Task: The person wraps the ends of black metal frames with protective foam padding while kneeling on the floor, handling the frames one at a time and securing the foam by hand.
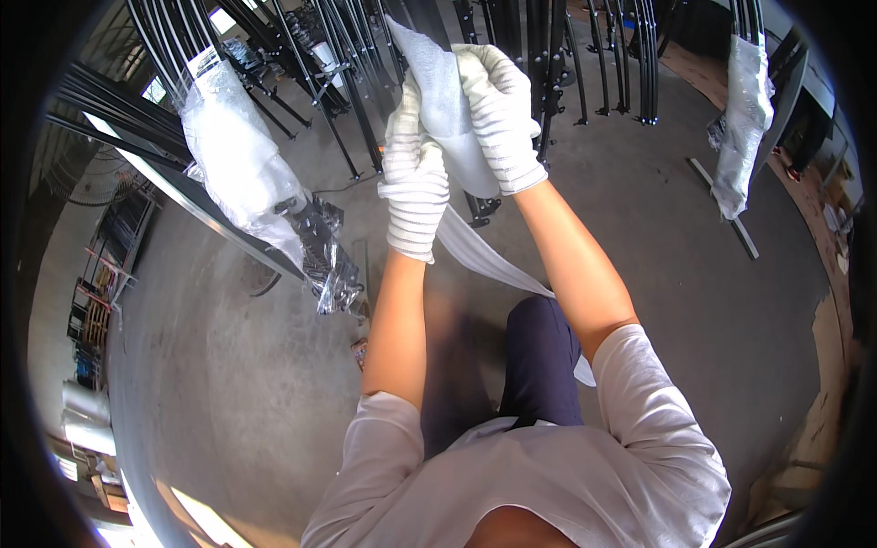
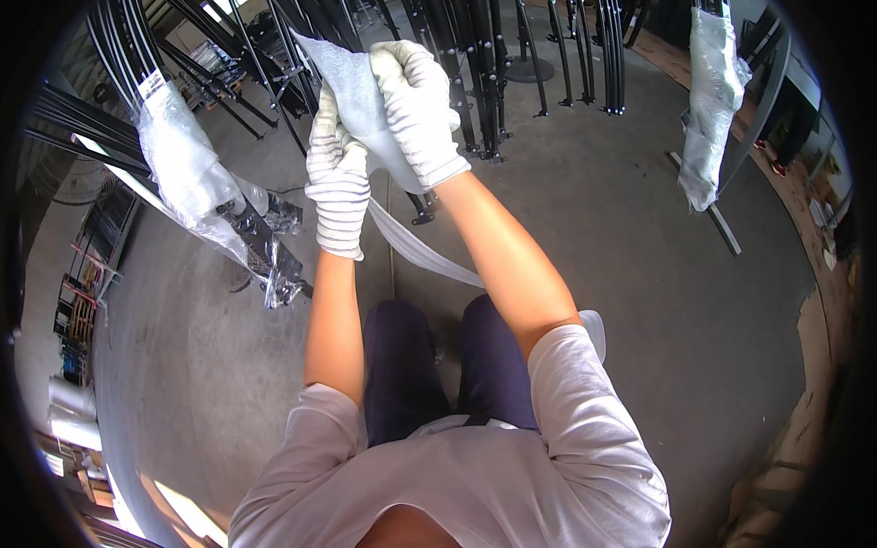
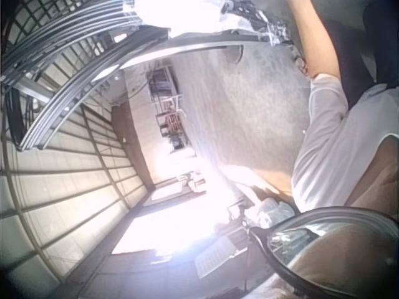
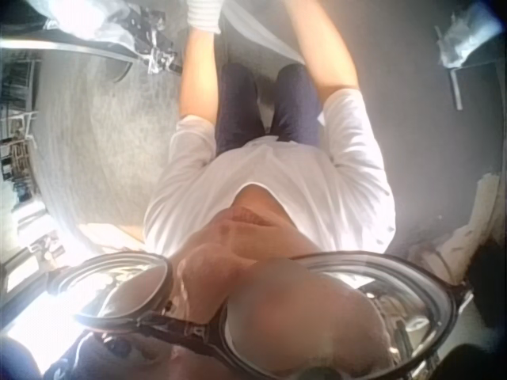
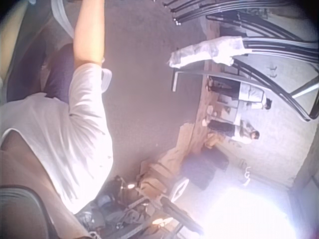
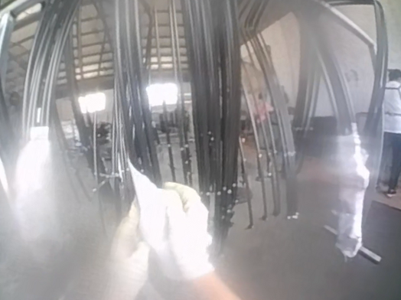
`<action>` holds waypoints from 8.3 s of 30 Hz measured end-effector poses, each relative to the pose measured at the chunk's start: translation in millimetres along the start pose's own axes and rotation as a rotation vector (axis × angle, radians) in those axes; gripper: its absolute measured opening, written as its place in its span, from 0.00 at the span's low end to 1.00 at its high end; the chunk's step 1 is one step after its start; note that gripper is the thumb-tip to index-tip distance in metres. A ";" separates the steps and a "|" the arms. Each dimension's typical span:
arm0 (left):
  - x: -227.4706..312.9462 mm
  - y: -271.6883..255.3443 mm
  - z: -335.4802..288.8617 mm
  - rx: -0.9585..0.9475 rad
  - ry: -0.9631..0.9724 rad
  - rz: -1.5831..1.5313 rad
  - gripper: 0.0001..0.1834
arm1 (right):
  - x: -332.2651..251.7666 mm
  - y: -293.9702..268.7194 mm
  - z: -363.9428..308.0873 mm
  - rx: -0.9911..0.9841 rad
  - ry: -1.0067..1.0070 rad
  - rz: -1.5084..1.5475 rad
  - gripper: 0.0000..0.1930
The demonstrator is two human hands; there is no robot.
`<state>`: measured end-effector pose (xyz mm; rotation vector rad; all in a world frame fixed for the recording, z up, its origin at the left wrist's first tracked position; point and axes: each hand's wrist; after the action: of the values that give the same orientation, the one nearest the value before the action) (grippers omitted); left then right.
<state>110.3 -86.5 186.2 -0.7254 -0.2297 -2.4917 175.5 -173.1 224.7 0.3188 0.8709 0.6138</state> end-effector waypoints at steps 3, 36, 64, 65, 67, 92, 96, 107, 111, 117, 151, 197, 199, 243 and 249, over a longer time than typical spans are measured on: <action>0.7 -3.5 4.5 0.003 0.056 0.077 0.35 | -14.1 -0.4 -15.8 -0.129 -0.093 0.010 0.24; 17.4 19.4 43.4 -0.132 -0.246 -0.298 0.30 | -7.6 -29.9 19.5 -0.522 0.285 -0.031 0.36; -34.9 -29.0 71.8 -0.085 -0.481 -0.201 0.15 | 11.4 -80.7 77.0 -0.375 0.502 0.083 0.12; -35.8 -30.2 72.2 -0.091 -0.482 -0.229 0.16 | 6.8 -77.2 74.0 -0.354 0.512 -0.011 0.14; -34.7 -34.0 72.2 -0.096 -0.507 -0.273 0.16 | -5.7 -73.3 52.7 -0.117 0.131 -0.294 0.12; 18.9 -14.4 67.4 -0.551 -0.500 -0.277 0.26 | -98.8 -106.9 -56.7 -0.733 0.449 -0.457 0.26; 34.3 -41.6 67.2 -0.489 -0.577 -0.201 0.28 | -62.8 -105.5 -71.7 -1.126 0.574 -0.968 0.30; 29.2 -36.2 70.9 -0.496 -0.569 -0.203 0.24 | -204.3 -143.0 -53.0 -0.924 0.258 -1.543 0.28; 20.6 -24.2 70.4 -0.489 -0.551 -0.260 0.23 | -182.0 -112.3 -37.7 -0.644 -0.035 -1.486 0.34; 11.5 2.3 64.4 -0.416 -0.530 -0.292 0.25 | -64.0 -77.9 -14.4 -0.455 0.262 -1.056 0.36; -74.2 10.6 57.0 -0.306 -0.674 -0.358 0.27 | 25.0 -115.5 -35.3 -0.074 0.634 -0.336 0.15; -101.1 40.7 79.4 -0.415 -0.687 -0.342 0.20 | 40.4 -137.2 -15.0 0.267 0.196 -0.948 0.13; -99.0 36.9 77.5 -0.453 -0.660 -0.365 0.20 | 41.1 -141.9 -12.1 0.199 0.074 -1.007 0.12; -73.5 -20.5 65.5 -0.296 -0.586 -0.560 0.28 | -32.0 -83.5 42.2 -0.199 -0.044 -0.837 0.09; -80.5 -15.6 64.9 -0.242 -0.415 -0.443 0.26 | -47.6 -92.2 69.2 -0.584 0.090 -0.947 0.14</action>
<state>188.8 -18.2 197.1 -1.4296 -0.2616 -2.7832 241.0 -276.0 250.4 -0.6364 0.7807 -0.0282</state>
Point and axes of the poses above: each hand's wrist, its own z-axis towards the middle knuckle, its own y-axis out of the palm, x = y × z, and after that the axes turned 6 degrees about x, right-handed
